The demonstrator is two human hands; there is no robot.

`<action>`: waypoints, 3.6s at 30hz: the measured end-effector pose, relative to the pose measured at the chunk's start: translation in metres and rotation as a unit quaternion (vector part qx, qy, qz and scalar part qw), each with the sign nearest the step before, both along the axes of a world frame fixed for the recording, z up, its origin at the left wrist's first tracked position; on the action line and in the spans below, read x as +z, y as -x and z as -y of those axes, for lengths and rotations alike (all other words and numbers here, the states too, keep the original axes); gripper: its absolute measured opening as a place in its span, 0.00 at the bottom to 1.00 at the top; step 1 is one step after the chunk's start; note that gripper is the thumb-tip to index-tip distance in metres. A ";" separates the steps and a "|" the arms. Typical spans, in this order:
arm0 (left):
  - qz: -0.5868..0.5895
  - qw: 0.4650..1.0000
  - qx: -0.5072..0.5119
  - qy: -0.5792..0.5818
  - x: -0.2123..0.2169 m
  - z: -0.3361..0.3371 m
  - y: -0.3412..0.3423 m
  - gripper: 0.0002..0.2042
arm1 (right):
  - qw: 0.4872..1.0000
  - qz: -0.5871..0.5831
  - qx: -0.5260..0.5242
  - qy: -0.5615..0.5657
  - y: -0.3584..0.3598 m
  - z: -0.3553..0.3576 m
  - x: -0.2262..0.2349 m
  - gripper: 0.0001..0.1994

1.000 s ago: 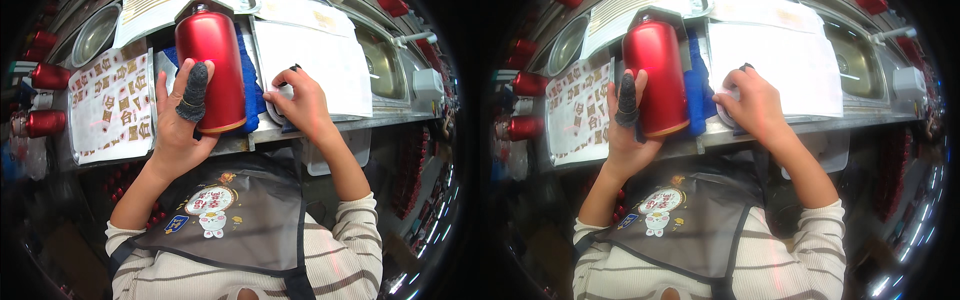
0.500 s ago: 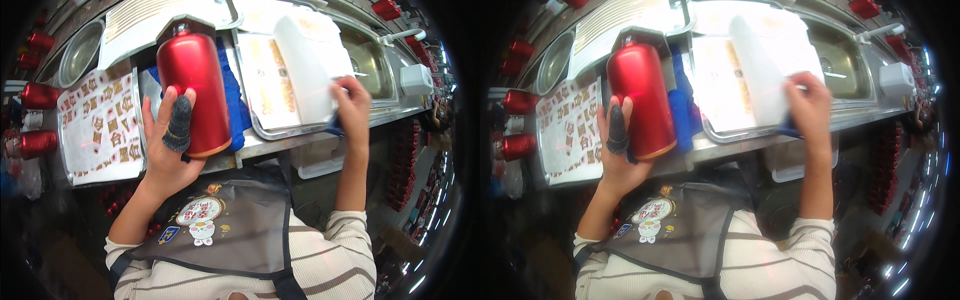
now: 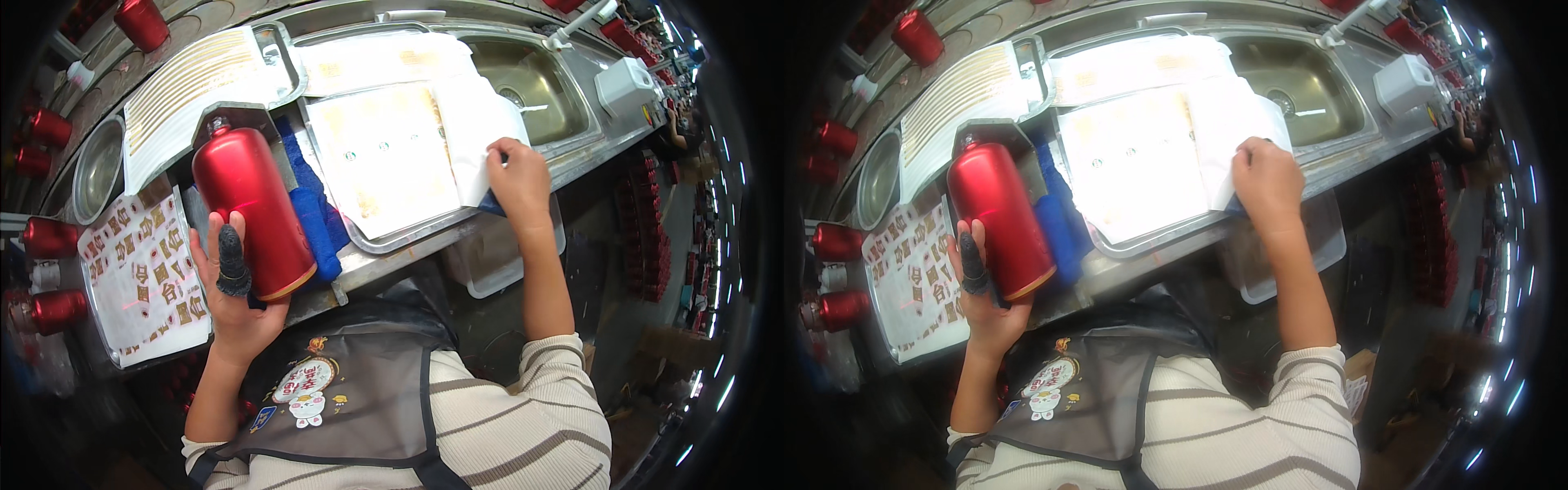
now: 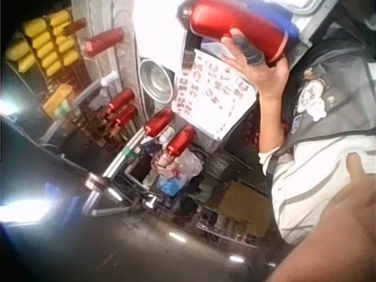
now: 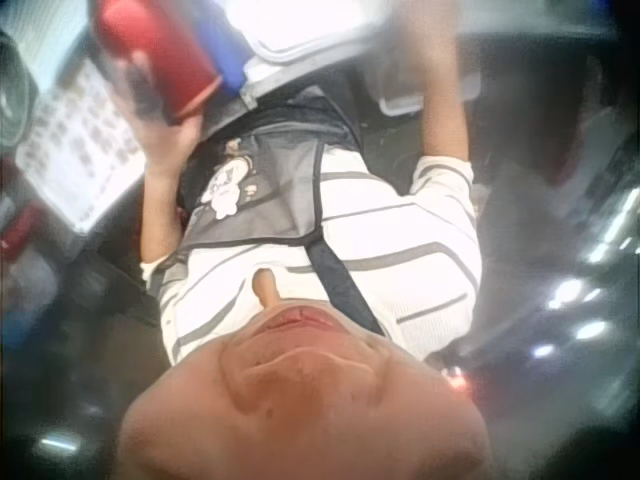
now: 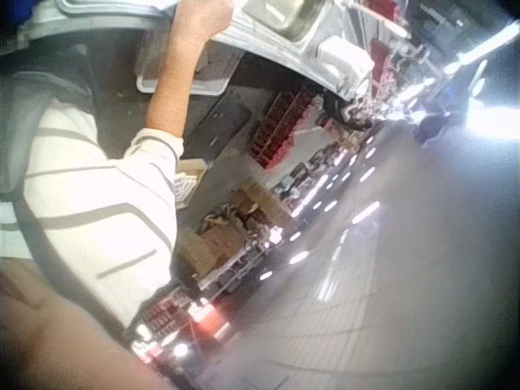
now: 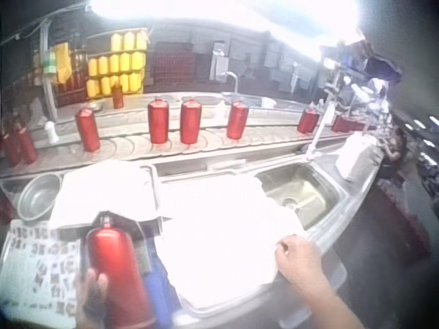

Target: The person applies gold stickers to red cylindrical cans using a blue cloth. They peel stickers from a sheet, place them on the can, and smooth them with the cloth. The person handles multiple cans one at a time, rotating each can to align and press the label.

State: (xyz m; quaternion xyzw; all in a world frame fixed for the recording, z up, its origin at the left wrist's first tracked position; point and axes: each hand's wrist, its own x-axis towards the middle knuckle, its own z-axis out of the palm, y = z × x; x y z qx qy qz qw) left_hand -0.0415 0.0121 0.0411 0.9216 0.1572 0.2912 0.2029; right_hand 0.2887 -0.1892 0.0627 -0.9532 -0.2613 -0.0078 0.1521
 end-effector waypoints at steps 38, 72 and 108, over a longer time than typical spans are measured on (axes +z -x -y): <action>0.010 0.995 0.032 0.090 -0.008 -0.001 0.012 0.53 | 0.941 0.115 -0.250 -0.196 -0.062 0.166 -0.060 0.16; -0.024 0.991 0.024 0.127 0.023 -0.007 0.001 0.64 | 0.945 0.066 0.271 0.169 -0.208 -0.184 0.005 0.15; -0.079 0.953 -0.018 0.293 -0.006 -0.012 0.022 0.51 | 0.921 0.076 0.349 -0.153 0.035 -0.131 0.090 0.07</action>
